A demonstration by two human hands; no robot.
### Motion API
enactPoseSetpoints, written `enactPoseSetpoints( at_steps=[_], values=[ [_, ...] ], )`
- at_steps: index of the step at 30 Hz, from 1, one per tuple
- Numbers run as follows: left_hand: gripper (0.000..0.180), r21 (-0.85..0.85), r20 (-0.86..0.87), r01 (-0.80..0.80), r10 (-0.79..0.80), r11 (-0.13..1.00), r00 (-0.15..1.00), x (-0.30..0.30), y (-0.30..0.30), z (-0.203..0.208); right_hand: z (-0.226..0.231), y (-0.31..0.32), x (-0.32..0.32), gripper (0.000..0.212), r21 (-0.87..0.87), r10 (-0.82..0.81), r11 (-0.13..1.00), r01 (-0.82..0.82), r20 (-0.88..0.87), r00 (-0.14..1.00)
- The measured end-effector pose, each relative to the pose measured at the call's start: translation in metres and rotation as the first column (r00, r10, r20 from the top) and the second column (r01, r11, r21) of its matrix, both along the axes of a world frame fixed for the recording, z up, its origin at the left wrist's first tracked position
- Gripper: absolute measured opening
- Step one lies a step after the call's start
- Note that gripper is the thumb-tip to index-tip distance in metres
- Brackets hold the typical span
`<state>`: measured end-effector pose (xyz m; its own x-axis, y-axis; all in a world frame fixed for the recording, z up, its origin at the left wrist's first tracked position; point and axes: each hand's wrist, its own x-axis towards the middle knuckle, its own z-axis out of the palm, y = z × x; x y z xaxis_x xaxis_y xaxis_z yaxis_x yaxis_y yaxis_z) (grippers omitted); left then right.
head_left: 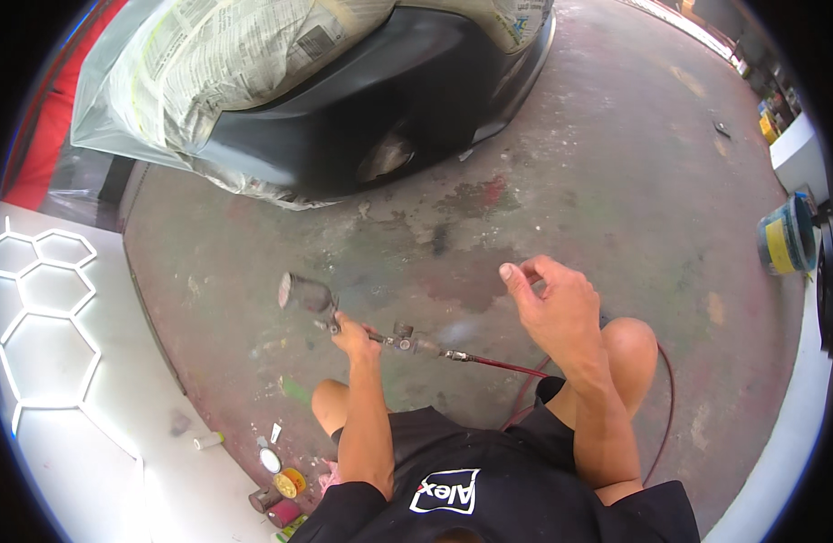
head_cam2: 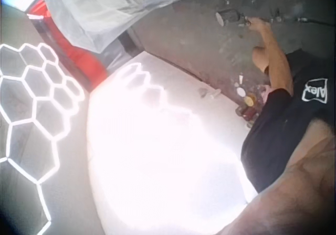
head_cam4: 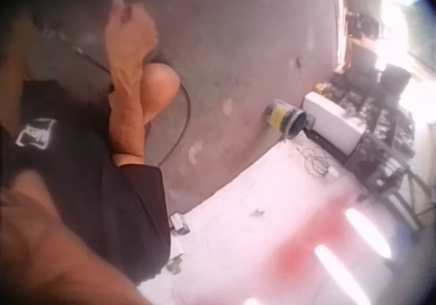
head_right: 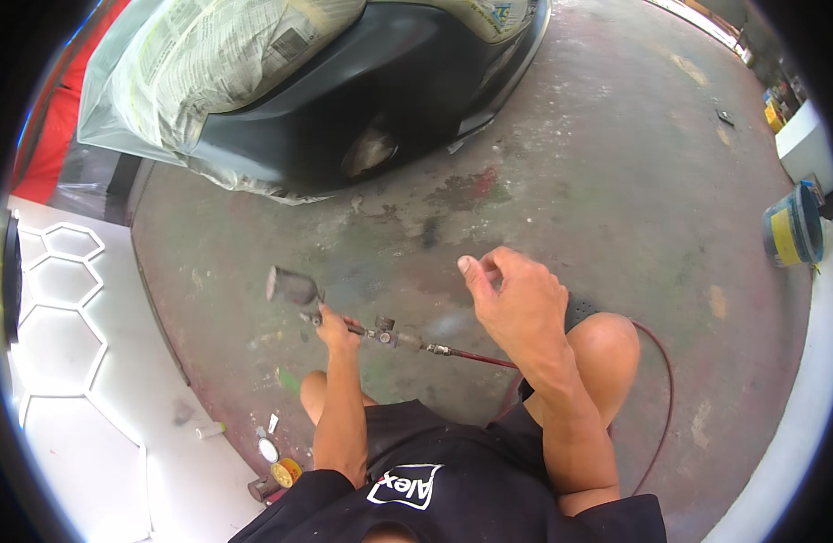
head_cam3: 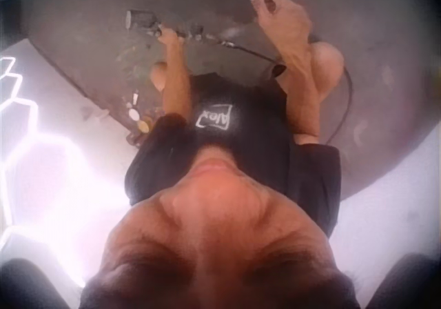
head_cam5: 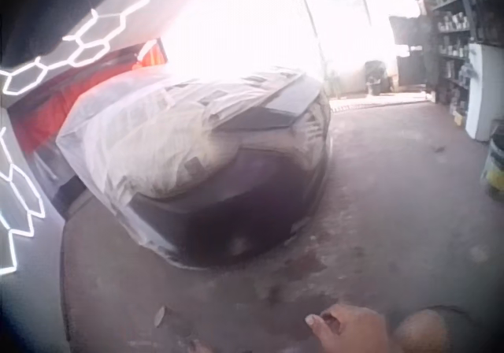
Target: The person kneels and uses a spray gun to apply paint to a car bumper that is partially masked with newspaper and plastic. After finishing the spray, the person stands, walks around the bumper, and retrieves a cloth and sanding block from a bucket.
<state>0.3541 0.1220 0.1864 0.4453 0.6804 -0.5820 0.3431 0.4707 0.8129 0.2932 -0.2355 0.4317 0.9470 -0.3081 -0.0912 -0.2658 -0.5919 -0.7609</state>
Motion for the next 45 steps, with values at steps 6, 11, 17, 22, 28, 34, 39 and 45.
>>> enactPoseSetpoints(
  at_steps=[6,11,17,22,28,34,39,45],
  values=[
    [0.064,0.151,-0.295,-0.318,0.349,0.936,0.889,-0.018,0.037,-0.122,-0.013,0.008,-0.004,0.045,-0.132,0.103,0.985,-0.111,-0.065,0.993],
    [0.071,0.219,-0.884,0.523,-0.059,0.823,0.463,-0.05,0.038,-0.152,-0.02,0.008,-0.007,0.045,-0.172,0.142,0.972,-0.161,-0.117,0.983],
    [0.085,-0.336,-0.942,0.936,-0.037,0.106,-0.334,-0.059,0.05,-0.148,-0.017,0.017,-0.004,0.046,-0.123,0.16,0.976,-0.179,-0.149,0.976],
    [0.075,-0.354,-0.933,0.935,0.061,0.037,-0.355,-0.064,0.043,-0.143,-0.019,0.019,-0.004,0.046,-0.104,0.171,0.977,-0.187,-0.145,0.975],
    [0.059,-0.554,-0.833,0.813,0.117,-0.182,-0.541,-0.069,0.038,-0.149,-0.017,0.021,-0.004,0.046,-0.106,0.169,0.976,-0.189,-0.172,0.97],
    [0.046,-0.604,-0.795,0.769,0.085,-0.21,-0.601,-0.069,0.06,-0.167,-0.014,0.025,-0.002,0.047,-0.113,0.207,0.968,-0.222,-0.137,0.969],
    [0.04,-0.541,-0.838,0.813,0.061,-0.214,-0.542,-0.083,0.029,-0.153,-0.029,0.021,-0.008,0.045,-0.157,0.227,0.96,-0.23,-0.037,0.973],
    [0.049,-0.47,-0.881,0.845,0.078,-0.255,-0.467,-0.068,0.046,-0.145,-0.02,0.021,-0.004,0.047,-0.119,0.249,0.961,-0.251,-0.036,0.968]
  ],
)
